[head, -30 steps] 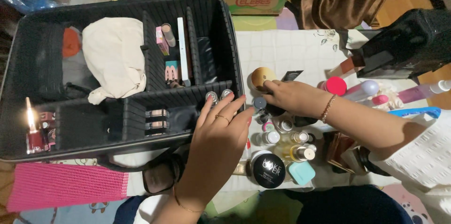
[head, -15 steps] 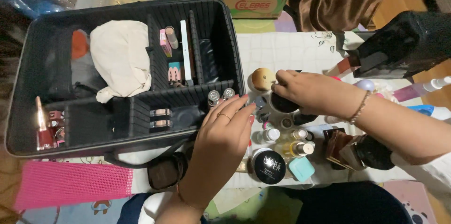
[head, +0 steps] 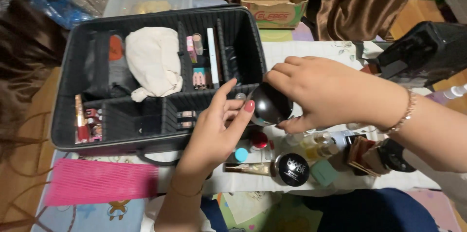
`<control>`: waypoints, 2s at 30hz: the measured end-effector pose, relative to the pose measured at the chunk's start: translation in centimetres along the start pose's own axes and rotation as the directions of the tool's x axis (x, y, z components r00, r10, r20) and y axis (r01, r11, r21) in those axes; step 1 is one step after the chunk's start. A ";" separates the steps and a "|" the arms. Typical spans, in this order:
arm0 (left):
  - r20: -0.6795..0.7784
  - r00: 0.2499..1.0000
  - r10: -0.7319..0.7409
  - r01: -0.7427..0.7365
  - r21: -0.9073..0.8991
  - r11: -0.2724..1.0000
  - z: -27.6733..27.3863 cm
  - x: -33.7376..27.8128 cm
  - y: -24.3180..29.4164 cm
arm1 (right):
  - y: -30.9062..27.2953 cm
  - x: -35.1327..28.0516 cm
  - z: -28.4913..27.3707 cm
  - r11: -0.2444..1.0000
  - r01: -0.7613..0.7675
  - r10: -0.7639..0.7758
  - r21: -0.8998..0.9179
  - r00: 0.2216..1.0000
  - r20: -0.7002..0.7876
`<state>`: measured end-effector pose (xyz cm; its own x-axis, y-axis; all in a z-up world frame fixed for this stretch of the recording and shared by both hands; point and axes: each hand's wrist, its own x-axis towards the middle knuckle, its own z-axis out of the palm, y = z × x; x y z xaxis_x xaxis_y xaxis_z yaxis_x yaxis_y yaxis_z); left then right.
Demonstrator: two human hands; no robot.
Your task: The person packs various cosmetic items, including bottles, tubes, and compacts, into a black makeup case. They pick up items from a table and place them into the case's compartments.
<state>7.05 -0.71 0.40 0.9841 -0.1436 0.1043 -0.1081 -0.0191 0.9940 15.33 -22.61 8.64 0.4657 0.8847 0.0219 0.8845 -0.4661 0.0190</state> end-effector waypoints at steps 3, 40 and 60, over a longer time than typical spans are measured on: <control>0.028 0.997 -0.076 0.080 -0.162 0.984 -1.9 -0.2 -1.4 | -1.3 2.5 0.4 0.999 0.022 -0.022 -0.039 1.000 -0.021; -0.206 0.975 -0.088 0.221 0.810 0.543 -9.6 -2.8 -3.3 | -2.3 14.5 12.8 0.917 0.398 -0.396 -0.012 0.916 0.060; -0.204 0.955 -0.215 0.288 0.815 0.504 -9.3 -2.2 -4.5 | -2.6 15.0 19.4 0.919 0.394 -0.390 -0.025 0.915 0.106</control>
<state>6.72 8.90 -4.02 0.9919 0.0691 -0.1070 0.1140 -0.8568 0.5028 20.56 -7.90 -10.50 0.0840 0.9921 -0.0928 0.9955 -0.0795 0.0514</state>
